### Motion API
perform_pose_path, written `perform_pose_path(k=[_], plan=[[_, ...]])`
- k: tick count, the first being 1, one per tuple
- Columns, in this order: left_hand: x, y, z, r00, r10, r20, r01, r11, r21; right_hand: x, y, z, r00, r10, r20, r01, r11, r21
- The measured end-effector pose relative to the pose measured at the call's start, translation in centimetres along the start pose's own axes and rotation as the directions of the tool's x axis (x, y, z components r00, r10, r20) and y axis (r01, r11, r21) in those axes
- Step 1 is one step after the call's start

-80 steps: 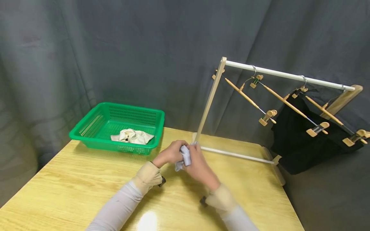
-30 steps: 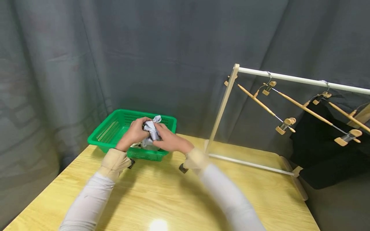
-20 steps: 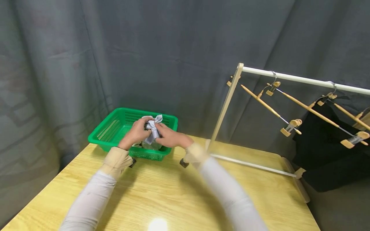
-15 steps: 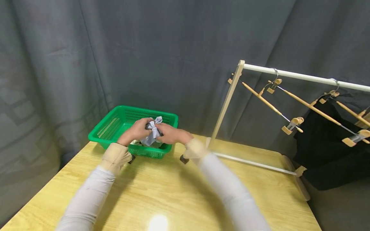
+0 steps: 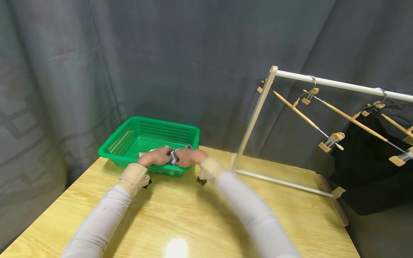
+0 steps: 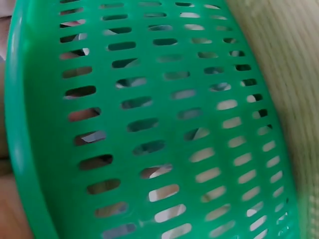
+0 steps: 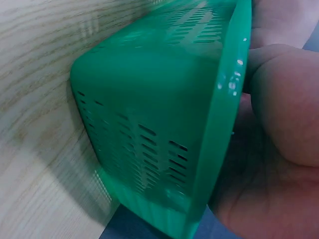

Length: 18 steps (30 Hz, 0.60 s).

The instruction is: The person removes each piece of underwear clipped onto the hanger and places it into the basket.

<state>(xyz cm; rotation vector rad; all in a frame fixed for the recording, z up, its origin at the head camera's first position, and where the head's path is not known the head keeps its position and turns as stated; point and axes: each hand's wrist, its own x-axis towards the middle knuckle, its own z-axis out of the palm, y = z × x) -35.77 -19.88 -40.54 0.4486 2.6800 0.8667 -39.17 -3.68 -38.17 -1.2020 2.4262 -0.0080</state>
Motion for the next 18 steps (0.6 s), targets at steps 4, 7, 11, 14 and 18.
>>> perform_pose_path(k=[4,7,11,14,18], plan=[[0.1,0.0,-0.1,1.000,0.008,0.017,-0.009,1.000,0.017,0.2,0.0,-0.4,1.000,0.010,0.017,-0.009,0.999,-0.032],[0.2,0.3,-0.2,1.000,-0.011,0.009,0.011,1.000,0.006,0.0,0.1,-0.5,0.999,0.037,0.002,-0.037,0.998,-0.056],[0.1,0.5,-0.1,0.997,-0.034,-0.068,0.032,0.999,-0.027,-0.3,0.2,-0.5,0.998,0.044,-0.037,-0.046,0.997,-0.068],[-0.1,0.4,0.3,0.991,-0.033,-0.131,0.029,0.999,-0.036,-0.6,0.3,-0.1,0.999,0.008,-0.050,-0.011,0.999,-0.048],[-0.6,0.2,0.9,0.973,-0.037,-0.230,0.026,0.998,-0.048,-1.0,0.3,0.3,0.996,-0.052,-0.069,0.054,0.998,0.015]])
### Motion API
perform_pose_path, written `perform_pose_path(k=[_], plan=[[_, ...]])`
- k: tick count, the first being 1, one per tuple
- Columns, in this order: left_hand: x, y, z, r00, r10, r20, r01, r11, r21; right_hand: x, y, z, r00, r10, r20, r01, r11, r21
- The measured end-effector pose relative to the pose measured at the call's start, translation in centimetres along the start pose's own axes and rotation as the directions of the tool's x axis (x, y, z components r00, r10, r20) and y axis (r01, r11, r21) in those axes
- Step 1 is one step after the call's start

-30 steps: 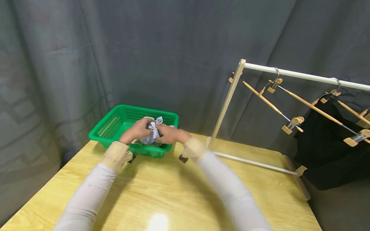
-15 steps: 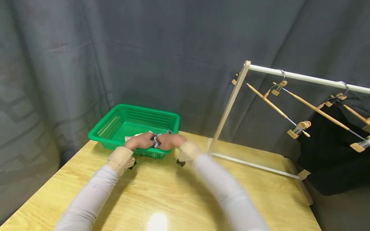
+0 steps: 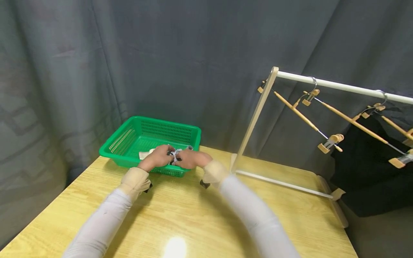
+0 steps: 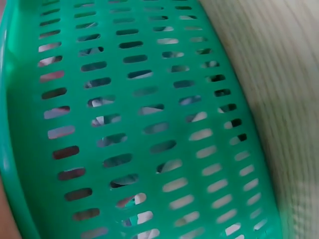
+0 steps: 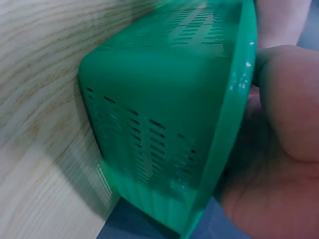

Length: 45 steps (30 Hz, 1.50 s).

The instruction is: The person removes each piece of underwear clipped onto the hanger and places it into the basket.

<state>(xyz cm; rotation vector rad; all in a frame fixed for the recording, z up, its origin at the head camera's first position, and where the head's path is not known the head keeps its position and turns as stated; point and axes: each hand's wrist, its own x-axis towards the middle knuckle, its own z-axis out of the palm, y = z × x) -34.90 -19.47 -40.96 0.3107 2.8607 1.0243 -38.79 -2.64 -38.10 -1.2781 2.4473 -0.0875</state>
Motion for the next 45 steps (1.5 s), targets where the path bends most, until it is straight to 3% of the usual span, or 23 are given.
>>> perform_pose_path(k=[3,6,11,14,17,21,25,28,31,34,38,40,42,45], plan=[[-0.3,0.3,0.4,0.994,0.040,-0.106,-0.036,0.999,0.038,-1.0,0.1,-0.1,0.998,-0.044,-0.040,0.046,0.998,0.044],[-0.6,0.6,0.7,0.977,0.088,-0.195,-0.074,0.994,0.074,-2.0,0.2,-0.3,0.993,-0.081,-0.086,0.088,0.993,0.079],[-1.0,1.4,1.5,0.955,0.161,-0.250,-0.140,0.985,0.100,-4.5,0.4,0.0,0.988,-0.088,-0.125,0.102,0.989,0.110],[-1.1,2.5,2.1,0.926,0.243,-0.288,-0.223,0.970,0.099,-6.2,0.7,0.4,0.982,-0.086,-0.165,0.105,0.988,0.110],[-1.2,4.1,2.8,0.886,0.336,-0.319,-0.338,0.940,0.052,-8.0,1.0,0.9,0.970,-0.081,-0.228,0.105,0.990,0.097],[-1.1,6.3,4.2,0.841,0.425,-0.334,-0.464,0.885,-0.040,-11.0,1.9,2.3,0.961,0.015,-0.275,0.004,0.998,0.067],[-0.4,8.3,6.1,0.795,0.471,-0.382,-0.541,0.835,-0.096,-14.3,2.9,4.3,0.944,0.133,-0.300,-0.105,0.989,0.108],[0.7,9.4,7.8,0.772,0.472,-0.426,-0.578,0.800,-0.162,-16.8,3.8,5.7,0.918,0.187,-0.350,-0.140,0.978,0.157],[2.1,10.2,9.6,0.770,0.435,-0.466,-0.594,0.755,-0.276,-19.5,4.9,6.7,0.879,0.231,-0.417,-0.161,0.967,0.196],[3.5,10.9,11.6,0.781,0.388,-0.490,-0.593,0.707,-0.385,-22.8,6.1,7.4,0.831,0.252,-0.496,-0.142,0.958,0.249],[5.0,11.7,13.5,0.793,0.344,-0.503,-0.584,0.663,-0.468,-27.5,7.8,7.7,0.731,0.312,-0.606,-0.154,0.942,0.299],[5.8,12.1,14.1,0.790,0.333,-0.514,-0.588,0.649,-0.483,-29.8,8.7,7.5,0.670,0.358,-0.651,-0.190,0.930,0.315],[6.5,12.7,14.5,0.792,0.327,-0.515,-0.584,0.650,-0.485,-32.0,9.5,7.3,0.615,0.392,-0.684,-0.227,0.919,0.323],[7.1,13.6,14.9,0.815,0.315,-0.486,-0.555,0.667,-0.497,-35.0,10.4,7.3,0.567,0.446,-0.693,-0.283,0.895,0.345]])
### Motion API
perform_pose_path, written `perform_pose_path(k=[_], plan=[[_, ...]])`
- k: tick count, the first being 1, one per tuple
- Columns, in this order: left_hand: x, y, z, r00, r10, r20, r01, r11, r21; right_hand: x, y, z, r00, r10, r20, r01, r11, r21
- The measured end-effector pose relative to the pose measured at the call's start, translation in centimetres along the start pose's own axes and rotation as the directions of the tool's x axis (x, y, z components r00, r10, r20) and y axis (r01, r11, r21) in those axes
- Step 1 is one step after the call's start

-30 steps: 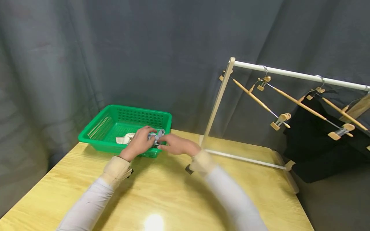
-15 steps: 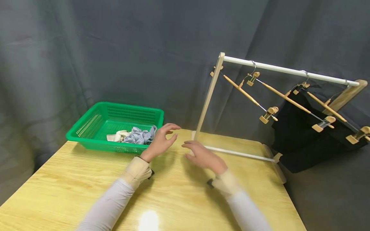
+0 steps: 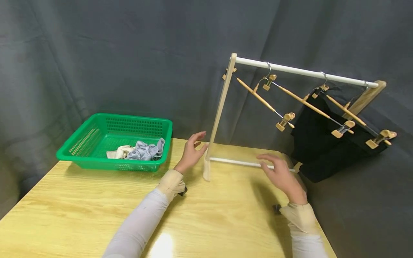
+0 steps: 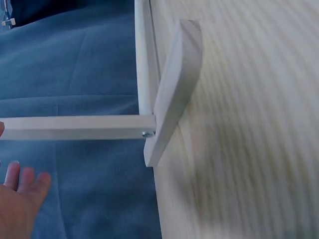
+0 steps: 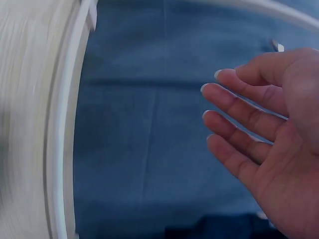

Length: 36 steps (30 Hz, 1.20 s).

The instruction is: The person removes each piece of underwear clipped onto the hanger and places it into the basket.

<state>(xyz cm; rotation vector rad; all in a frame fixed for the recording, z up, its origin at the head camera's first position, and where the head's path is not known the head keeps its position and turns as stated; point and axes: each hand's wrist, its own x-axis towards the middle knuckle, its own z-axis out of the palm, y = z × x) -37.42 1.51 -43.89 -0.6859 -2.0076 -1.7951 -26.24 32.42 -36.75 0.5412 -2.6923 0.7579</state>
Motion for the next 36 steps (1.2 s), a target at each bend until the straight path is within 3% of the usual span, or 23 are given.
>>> perform_pose_path(k=[4,8,13,17,20,25,27,29,30,33,34,36], plan=[[0.5,-0.2,0.4,0.998,-0.055,0.014,0.054,0.998,0.021,-0.9,1.5,-1.5,0.999,0.040,0.004,-0.040,0.999,-0.022],[1.1,-0.8,0.9,0.998,-0.055,0.002,0.055,0.998,-0.007,-1.7,2.6,-2.6,0.998,0.054,-0.027,-0.055,0.997,-0.056],[1.2,-1.4,1.2,0.998,-0.053,-0.029,0.051,0.998,-0.044,-2.8,3.3,-5.0,0.985,0.053,-0.162,-0.077,0.986,-0.145],[1.1,-1.6,1.1,0.998,-0.062,-0.010,0.062,0.998,-0.024,-4.0,2.7,-7.6,0.948,0.022,-0.318,-0.085,0.979,-0.185],[1.2,-1.5,1.1,0.997,-0.074,0.018,0.074,0.997,0.003,-4.7,1.8,-9.7,0.879,-0.024,-0.477,-0.083,0.976,-0.202],[1.8,-1.1,1.2,0.996,-0.076,0.054,0.076,0.997,0.016,-4.1,0.4,-14.4,0.682,-0.159,-0.714,-0.042,0.966,-0.254],[2.0,-1.1,1.3,0.996,-0.071,0.061,0.070,0.997,0.024,-3.2,0.1,-16.5,0.628,-0.165,-0.760,-0.095,0.954,-0.286],[2.2,-1.0,1.4,0.995,-0.071,0.065,0.069,0.997,0.032,-2.2,-0.1,-18.4,0.622,-0.089,-0.778,-0.220,0.934,-0.283],[2.3,-0.9,1.4,0.995,-0.069,0.066,0.067,0.997,0.034,-1.7,0.0,-19.2,0.642,-0.034,-0.766,-0.293,0.912,-0.286],[2.3,-0.8,1.4,0.996,-0.065,0.064,0.063,0.997,0.039,-0.3,0.7,-21.0,0.740,0.179,-0.648,-0.487,0.807,-0.334],[2.2,-0.7,1.5,0.996,-0.068,0.066,0.065,0.997,0.040,0.1,1.0,-21.3,0.770,0.243,-0.591,-0.523,0.770,-0.365],[2.2,-0.8,1.5,0.995,-0.072,0.074,0.069,0.997,0.040,0.7,1.9,-21.7,0.812,0.321,-0.488,-0.542,0.725,-0.425]])
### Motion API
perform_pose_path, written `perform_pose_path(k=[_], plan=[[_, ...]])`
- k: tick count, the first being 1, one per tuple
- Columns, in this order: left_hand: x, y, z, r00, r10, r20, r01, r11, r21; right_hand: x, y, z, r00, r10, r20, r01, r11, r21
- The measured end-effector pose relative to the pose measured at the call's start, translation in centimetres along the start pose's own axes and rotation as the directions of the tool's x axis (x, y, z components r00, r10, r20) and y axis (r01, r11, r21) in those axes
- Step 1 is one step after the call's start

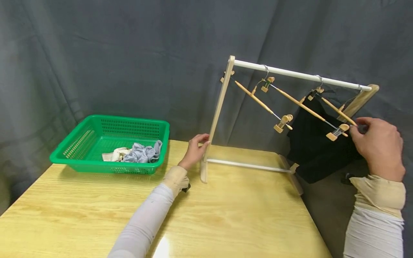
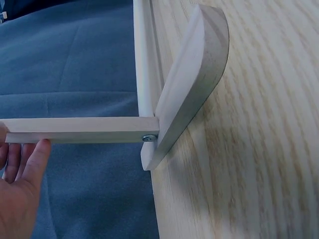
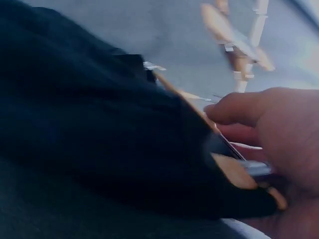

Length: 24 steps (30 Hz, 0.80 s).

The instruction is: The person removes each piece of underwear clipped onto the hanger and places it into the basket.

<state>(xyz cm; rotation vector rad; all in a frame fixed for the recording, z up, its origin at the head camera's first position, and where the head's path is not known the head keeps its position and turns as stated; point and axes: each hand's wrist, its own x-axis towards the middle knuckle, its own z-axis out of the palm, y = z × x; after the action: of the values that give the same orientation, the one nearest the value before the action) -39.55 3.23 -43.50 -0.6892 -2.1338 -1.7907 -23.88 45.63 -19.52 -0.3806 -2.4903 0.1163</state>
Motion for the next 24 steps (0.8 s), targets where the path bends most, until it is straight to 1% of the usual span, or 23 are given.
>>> perform_pose_path(k=[2,3,4,6,10,12,15,18,20,22,24], plan=[[0.0,-0.1,0.0,1.000,-0.003,0.017,0.003,1.000,0.000,0.5,0.3,0.6,0.998,-0.012,0.061,0.012,1.000,-0.006],[0.0,-0.3,0.0,1.000,-0.004,0.025,0.004,1.000,-0.001,0.5,0.4,1.0,0.998,-0.020,0.065,0.020,1.000,0.006],[-0.1,-0.5,0.0,0.999,0.000,0.032,0.000,1.000,-0.003,0.5,0.4,1.2,0.998,-0.020,0.063,0.019,1.000,0.018],[-0.1,-0.5,-0.1,0.999,0.002,0.038,-0.001,1.000,-0.011,0.4,0.1,1.8,0.999,-0.021,0.034,0.019,0.999,0.044],[0.2,0.0,-0.2,0.999,0.001,0.034,0.000,1.000,-0.013,0.4,-0.2,2.1,1.000,0.002,-0.005,-0.002,0.998,0.067],[0.4,0.4,-0.3,0.999,-0.006,0.034,0.007,1.000,-0.009,0.5,0.1,1.9,1.000,0.014,-0.007,-0.014,0.998,0.059],[0.3,0.2,-0.2,0.999,-0.009,0.037,0.009,1.000,-0.005,0.4,0.6,1.4,1.000,0.017,0.004,-0.017,0.999,0.029],[0.1,-0.1,-0.1,1.000,-0.012,0.029,0.012,1.000,0.000,0.4,1.0,0.7,1.000,-0.023,0.008,0.023,1.000,-0.016],[0.0,-0.2,-0.1,1.000,-0.002,0.019,0.002,1.000,0.002,0.5,1.1,0.1,0.998,-0.057,0.015,0.057,0.998,-0.036],[-0.1,-0.2,-0.1,1.000,0.010,0.010,-0.010,1.000,0.004,0.7,1.1,-0.4,0.996,-0.086,0.022,0.086,0.995,-0.040],[-0.2,-0.2,-0.1,1.000,0.016,0.005,-0.016,1.000,0.005,0.8,1.2,-0.6,0.995,-0.096,0.025,0.097,0.995,-0.029]])
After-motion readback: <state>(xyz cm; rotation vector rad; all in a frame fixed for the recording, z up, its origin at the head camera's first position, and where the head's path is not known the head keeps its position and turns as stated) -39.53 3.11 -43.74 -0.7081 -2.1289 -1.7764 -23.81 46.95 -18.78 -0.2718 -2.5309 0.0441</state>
